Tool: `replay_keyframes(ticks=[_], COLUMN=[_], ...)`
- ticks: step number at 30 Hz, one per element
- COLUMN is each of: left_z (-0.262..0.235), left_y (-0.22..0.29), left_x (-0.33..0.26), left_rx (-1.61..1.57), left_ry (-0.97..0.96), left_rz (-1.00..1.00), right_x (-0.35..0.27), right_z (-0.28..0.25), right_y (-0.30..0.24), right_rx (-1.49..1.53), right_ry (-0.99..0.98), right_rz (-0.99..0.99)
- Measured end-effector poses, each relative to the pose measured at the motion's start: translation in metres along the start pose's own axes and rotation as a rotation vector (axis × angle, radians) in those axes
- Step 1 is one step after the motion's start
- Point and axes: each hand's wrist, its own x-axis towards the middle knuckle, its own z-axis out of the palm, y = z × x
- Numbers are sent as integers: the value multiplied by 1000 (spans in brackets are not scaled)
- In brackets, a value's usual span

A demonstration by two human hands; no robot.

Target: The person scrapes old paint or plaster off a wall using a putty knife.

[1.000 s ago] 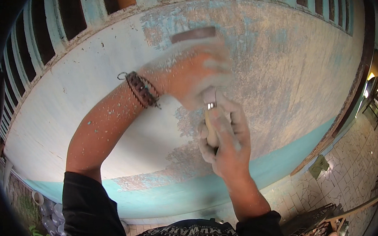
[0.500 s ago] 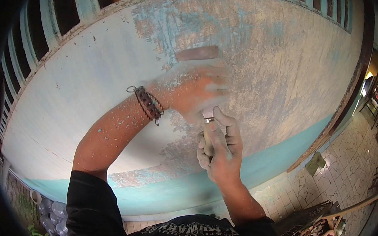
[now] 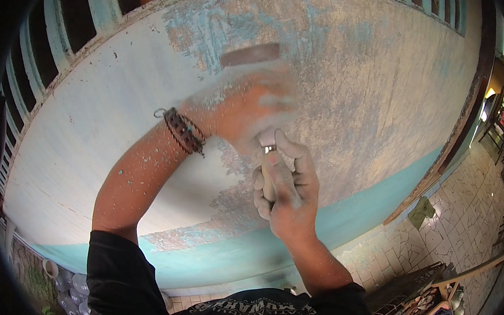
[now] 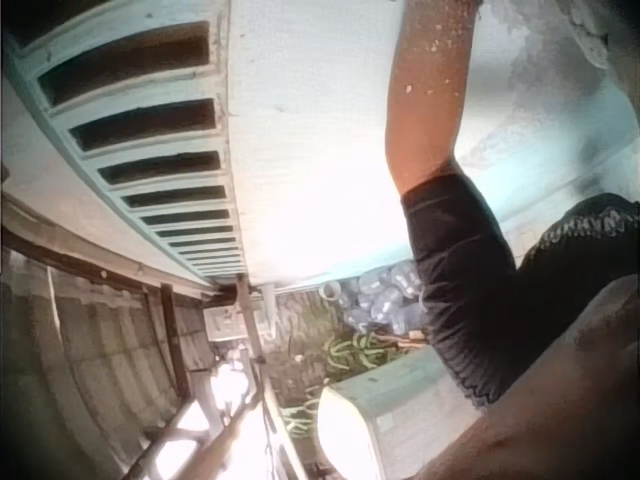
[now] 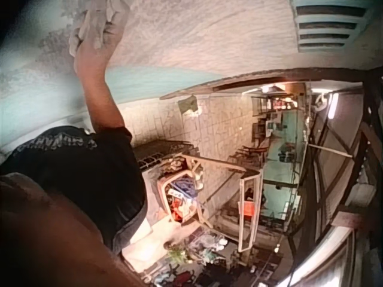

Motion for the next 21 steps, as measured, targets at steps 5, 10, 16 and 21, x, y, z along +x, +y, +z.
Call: replay_keyframes(ticks=[5, 10, 16, 21], left_z=[-10, -8, -17, -16], left_y=[-9, -23, -31, -23], left_x=[11, 19, 33, 25], left_rx=[44, -111, -96, -100], left_ry=[159, 129, 140, 195], left_rz=[80, 14, 59, 81], right_x=[8, 17, 25, 20], right_z=[-1, 8, 10, 7], right_y=[-7, -13, -27, -22], right_rx=[15, 58, 44, -3], right_ry=[8, -5, -1, 6], right_rz=[-14, -35, -16, -17])
